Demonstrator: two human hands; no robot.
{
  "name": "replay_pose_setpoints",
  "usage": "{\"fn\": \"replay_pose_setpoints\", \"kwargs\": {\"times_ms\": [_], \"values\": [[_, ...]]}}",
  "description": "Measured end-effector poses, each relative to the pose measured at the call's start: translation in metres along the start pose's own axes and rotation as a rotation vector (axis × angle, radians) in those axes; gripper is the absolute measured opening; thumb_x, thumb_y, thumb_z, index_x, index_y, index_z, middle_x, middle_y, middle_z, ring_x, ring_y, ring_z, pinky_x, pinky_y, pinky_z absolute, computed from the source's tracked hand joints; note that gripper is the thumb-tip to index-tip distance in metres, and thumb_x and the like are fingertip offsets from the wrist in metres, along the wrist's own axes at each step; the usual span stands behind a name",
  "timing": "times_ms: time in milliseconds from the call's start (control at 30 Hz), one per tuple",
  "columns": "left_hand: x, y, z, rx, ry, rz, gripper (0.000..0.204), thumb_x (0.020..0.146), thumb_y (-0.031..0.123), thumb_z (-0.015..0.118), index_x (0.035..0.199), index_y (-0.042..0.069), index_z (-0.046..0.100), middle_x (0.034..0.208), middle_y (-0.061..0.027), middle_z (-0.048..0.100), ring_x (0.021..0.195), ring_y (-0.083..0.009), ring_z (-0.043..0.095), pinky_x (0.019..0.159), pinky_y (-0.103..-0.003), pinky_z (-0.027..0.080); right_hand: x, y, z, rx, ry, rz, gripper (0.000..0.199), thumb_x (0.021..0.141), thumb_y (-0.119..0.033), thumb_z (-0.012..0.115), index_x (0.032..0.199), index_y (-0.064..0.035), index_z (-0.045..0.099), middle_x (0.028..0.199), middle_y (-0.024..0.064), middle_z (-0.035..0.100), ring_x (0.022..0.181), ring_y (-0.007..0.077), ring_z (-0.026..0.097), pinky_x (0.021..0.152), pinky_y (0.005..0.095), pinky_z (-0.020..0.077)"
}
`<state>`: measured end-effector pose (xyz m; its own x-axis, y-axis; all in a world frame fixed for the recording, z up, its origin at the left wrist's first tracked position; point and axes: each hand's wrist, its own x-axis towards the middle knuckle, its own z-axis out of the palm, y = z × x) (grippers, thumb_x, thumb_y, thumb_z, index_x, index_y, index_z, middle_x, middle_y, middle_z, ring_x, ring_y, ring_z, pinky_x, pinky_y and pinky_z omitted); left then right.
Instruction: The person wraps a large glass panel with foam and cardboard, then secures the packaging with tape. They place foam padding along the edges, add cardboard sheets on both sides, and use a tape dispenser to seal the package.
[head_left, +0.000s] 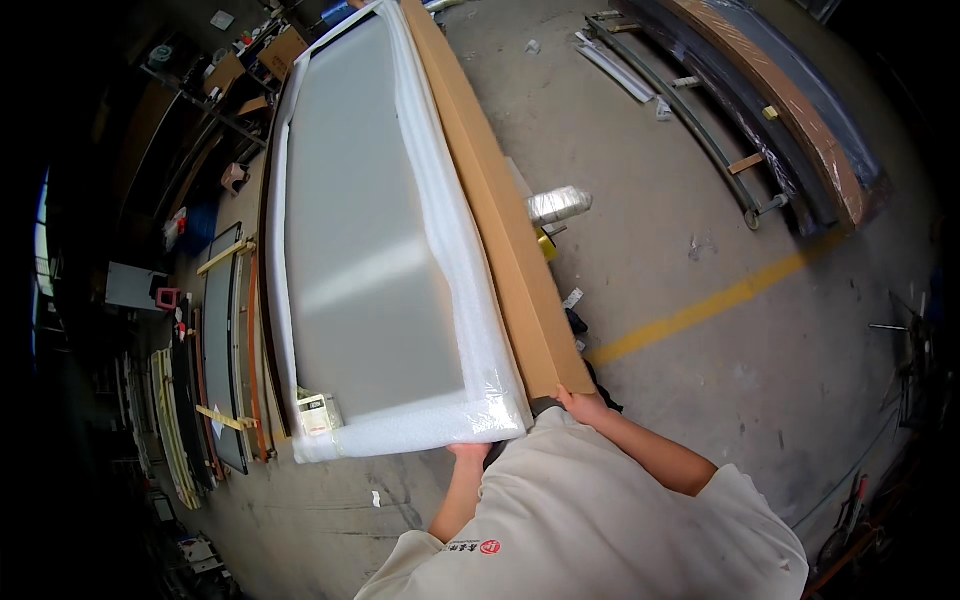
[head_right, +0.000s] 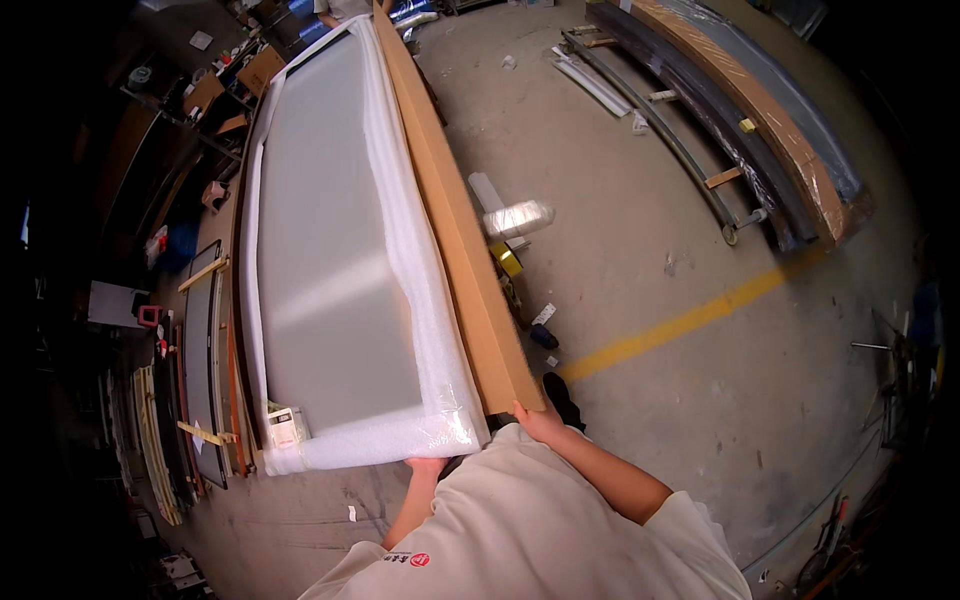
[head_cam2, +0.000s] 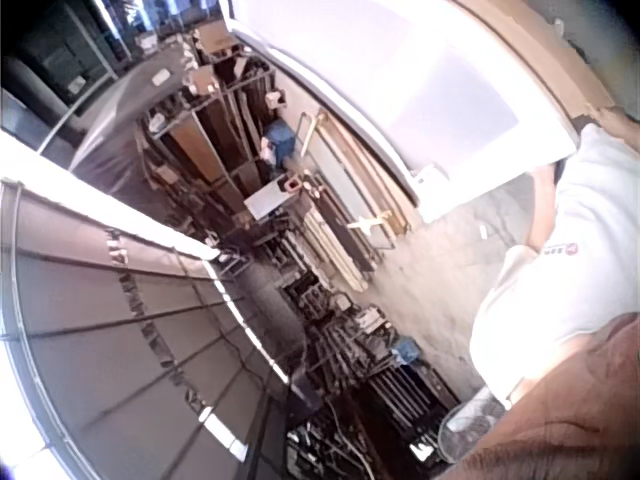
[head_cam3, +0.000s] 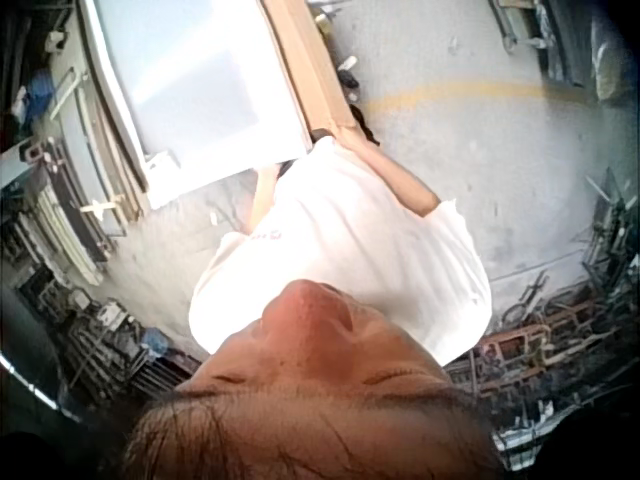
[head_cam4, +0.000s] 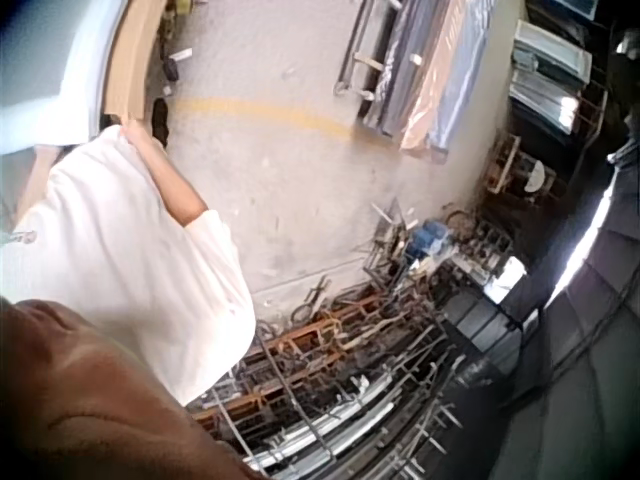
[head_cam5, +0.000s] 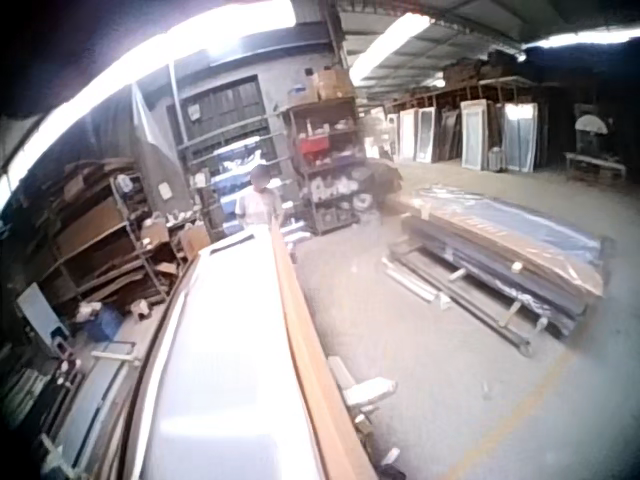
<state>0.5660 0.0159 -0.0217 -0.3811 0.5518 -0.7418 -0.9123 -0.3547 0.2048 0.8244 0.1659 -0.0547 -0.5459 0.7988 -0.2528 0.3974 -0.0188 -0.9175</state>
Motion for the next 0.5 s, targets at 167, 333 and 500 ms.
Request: {"fn": "replay_pose_setpoints", "kwargs": {"times_ms": [167,333,500], "values": [[0.022,-0.013,-0.015,-0.029,-0.023,0.06,0.087,0.102,0.073,0.029,0.161,0.011,0.045,0.165,-0.0158,0.046,0.148,-0.0445,0.044,0.125,-0.062,0.035,0.002,-0.083,-0.004,-0.246,-0.188,-0.029,0.054,0.096,-0.027,0.066,0.14,0.0,0.052,0.123,0.0305,0.067,0.11,0.0483,0.068,0.094,0.0523,0.0568],[0.033,-0.012,-0.044,-0.014,-0.058,0.115,0.082,0.104,0.07,0.026,0.16,0.013,0.046,0.162,-0.015,0.049,0.146,-0.0426,0.048,0.122,-0.061,0.039,0.008,-0.128,-0.016,-0.338,-0.352,-0.345,0.088,0.092,-0.022,0.072,0.168,-0.0156,0.03,0.171,0.0246,0.028,0.149,0.0439,0.044,0.122,0.0509,0.0396],[0.027,-0.013,-0.041,-0.045,-0.074,0.092,0.081,0.105,0.07,0.03,0.156,0.011,0.049,0.16,-0.0141,0.051,0.144,-0.0398,0.05,0.121,-0.059,0.041,0.071,-0.108,0.011,0.032,-0.134,-0.176,0.07,0.095,-0.036,0.08,0.155,-0.013,0.052,0.167,0.0228,0.035,0.153,0.0376,0.04,0.123,0.0465,0.0381]]}}
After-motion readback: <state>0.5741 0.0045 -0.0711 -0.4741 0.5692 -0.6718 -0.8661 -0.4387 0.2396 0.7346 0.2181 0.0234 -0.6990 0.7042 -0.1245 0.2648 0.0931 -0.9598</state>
